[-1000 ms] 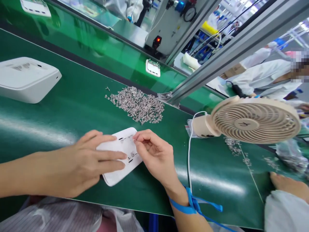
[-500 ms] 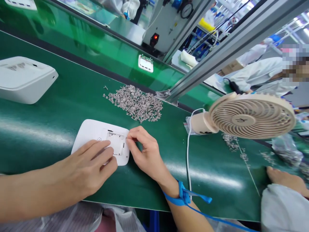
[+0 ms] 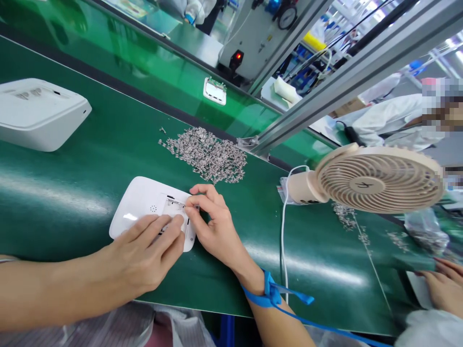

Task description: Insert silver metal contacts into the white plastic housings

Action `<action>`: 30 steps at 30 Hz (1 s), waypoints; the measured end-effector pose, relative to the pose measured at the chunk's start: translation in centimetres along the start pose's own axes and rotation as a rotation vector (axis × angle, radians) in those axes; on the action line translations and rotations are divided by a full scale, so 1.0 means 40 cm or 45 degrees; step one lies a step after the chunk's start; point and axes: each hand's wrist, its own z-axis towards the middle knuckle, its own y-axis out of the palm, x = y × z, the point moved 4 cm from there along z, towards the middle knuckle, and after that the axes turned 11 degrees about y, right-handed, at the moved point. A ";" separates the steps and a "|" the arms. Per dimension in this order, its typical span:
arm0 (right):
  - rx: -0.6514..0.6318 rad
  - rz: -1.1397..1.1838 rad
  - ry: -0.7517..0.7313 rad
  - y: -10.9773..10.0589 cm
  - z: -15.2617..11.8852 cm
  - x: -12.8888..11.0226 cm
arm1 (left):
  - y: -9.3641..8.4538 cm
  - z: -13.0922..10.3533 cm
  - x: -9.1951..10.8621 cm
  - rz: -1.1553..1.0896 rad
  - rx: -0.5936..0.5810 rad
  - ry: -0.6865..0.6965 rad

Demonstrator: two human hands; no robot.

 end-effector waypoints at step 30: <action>0.476 -0.189 -0.063 0.032 -0.032 -0.007 | 0.031 0.000 0.013 0.127 -0.018 -0.058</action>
